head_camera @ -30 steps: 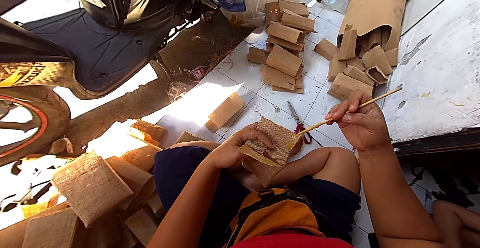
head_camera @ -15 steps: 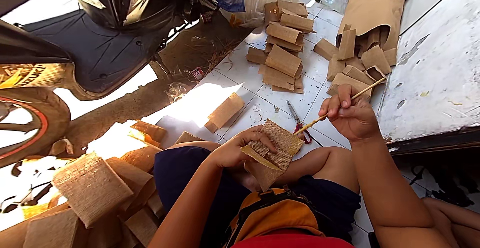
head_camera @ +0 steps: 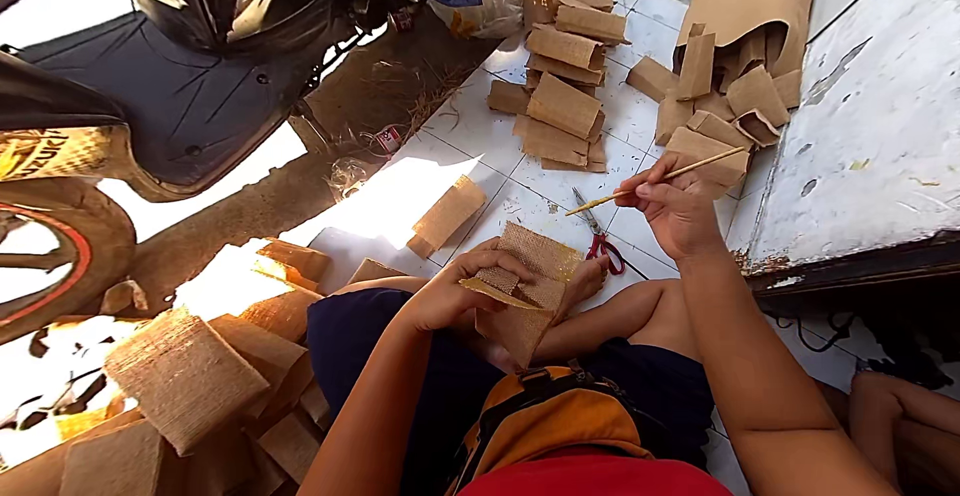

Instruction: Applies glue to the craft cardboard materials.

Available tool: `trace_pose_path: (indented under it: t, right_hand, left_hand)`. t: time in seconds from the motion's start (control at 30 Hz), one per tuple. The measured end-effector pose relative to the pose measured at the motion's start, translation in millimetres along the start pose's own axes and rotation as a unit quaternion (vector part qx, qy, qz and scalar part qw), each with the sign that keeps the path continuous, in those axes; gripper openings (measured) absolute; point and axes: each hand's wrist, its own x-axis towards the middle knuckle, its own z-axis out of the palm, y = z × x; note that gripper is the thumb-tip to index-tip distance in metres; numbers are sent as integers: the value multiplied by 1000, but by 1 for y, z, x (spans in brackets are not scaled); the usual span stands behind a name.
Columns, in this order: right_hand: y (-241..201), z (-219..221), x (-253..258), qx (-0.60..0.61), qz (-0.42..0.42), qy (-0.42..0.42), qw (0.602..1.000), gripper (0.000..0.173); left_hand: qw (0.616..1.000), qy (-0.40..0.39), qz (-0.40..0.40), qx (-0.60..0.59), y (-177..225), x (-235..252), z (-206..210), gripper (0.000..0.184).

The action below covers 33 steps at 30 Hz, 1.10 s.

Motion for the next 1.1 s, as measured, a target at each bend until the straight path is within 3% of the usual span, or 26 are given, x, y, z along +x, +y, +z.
trace_pose_path:
  t: [0.13,0.23,0.33,0.47,0.57,0.7,0.8,0.93,1.1]
  right_hand:
    - [67,-6,-14,-207,120,84,967,13]
    - [118,-11,-28,-346,169,56,921,13]
    - [141,-5,-39,-437,163,30,884,11]
    - [154,2,-41,-504,184,-8,844,13]
    - [161,0,-43,-481,214,-3,850,12]
    - [166,-12,-36,-305,268,134,904,15]
    - [142,-15,-28,-163,273,211,924,12]
    - [86,-10,-14,-102,220,210,947,8]
    - [6,-2,5,-114,110,155,975,15]
  left_hand:
    - [997,78,-9,2,2,-22,-14,59]
    - [994,110,-4,-20,4,-33,-21,85]
    - [989,142,-13,-44,5,-37,-23,112]
    - [980,185,-35,-66,1,-39,-23,124]
    - [977,198,-33,-74,-1,-37,-21,122]
    - [973,212,-46,-79,0,-37,-20,122]
    - [971,220,-65,-69,-1,-36,-19,122]
    - [968,227,-82,-72,-3,-34,-17,118]
    - [970,216,-84,-75,-1,-32,-13,114]
